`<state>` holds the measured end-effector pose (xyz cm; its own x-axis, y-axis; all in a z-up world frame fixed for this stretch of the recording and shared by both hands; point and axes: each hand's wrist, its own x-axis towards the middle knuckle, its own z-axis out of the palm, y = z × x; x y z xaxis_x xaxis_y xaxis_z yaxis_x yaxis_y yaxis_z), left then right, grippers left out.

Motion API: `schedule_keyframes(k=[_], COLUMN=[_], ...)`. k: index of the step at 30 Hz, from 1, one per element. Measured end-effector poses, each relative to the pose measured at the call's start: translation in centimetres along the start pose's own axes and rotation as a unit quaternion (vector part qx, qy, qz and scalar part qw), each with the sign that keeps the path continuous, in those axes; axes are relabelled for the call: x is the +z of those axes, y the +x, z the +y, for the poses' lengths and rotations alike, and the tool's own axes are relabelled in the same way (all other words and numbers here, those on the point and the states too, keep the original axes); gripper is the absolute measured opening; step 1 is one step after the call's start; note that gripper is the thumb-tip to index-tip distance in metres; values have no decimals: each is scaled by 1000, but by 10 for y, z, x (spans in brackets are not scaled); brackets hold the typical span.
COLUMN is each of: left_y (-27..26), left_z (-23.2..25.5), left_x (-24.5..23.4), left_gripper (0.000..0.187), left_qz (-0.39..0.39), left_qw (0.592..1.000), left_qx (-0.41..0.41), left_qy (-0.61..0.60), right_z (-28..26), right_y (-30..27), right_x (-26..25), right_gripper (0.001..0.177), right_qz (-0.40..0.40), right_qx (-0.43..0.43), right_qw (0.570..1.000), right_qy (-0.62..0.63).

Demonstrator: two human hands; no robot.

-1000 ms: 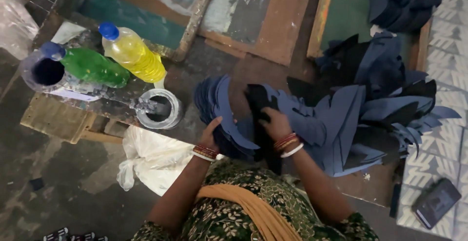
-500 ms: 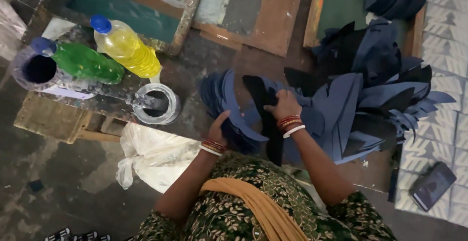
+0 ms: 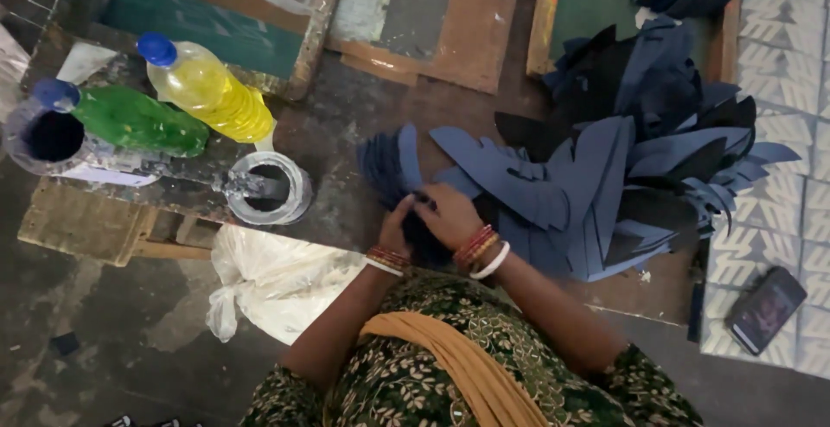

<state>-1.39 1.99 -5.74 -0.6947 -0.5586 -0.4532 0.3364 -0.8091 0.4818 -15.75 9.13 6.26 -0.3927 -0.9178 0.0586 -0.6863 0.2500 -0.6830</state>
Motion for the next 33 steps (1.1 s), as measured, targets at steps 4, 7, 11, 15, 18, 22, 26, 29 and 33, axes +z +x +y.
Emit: schedule_keyframes(k=[4,7,11,15,18,22,26,29,33], left_y=[-10,-31,-25,-23,-21,8,25,45,37], left_z=[17,46,46,49,50,44,66,93,125], left_x=[-1,35,29,30,37,29,26,37,70], left_gripper=[45,58,65,70,66,64,58,69,99], left_qz=[-44,-117,-159,-151,-167,-39,-155,-226,-309], left_qw=[978,981,974,974,979,991,979,937,657], left_qx=[-93,-47,-21,-35,-19,-62,-104,-122,-15], left_qy=[-179,-148,-158,-164,-117,-109,-85,237,687], right_z=[37,53,89,93,26,-13,-35,-63,-26], right_y=[17,24,40,39,29,21,36,50,58], right_x=[-29,-63,-81,-103,-104,-78,-87,-101,-76], right_gripper=[30,52,49,33,22,33,46,56,78], right_qz=[-87,42,-31,106,85,12,-61,16,-145], right_qx=[44,-27,87,107,-29,-205,-272,-305,-252], right_qw=[995,984,989,987,968,970,959,928,927], right_qy=[23,-169,-115,-63,235,130,-56,-211,-237])
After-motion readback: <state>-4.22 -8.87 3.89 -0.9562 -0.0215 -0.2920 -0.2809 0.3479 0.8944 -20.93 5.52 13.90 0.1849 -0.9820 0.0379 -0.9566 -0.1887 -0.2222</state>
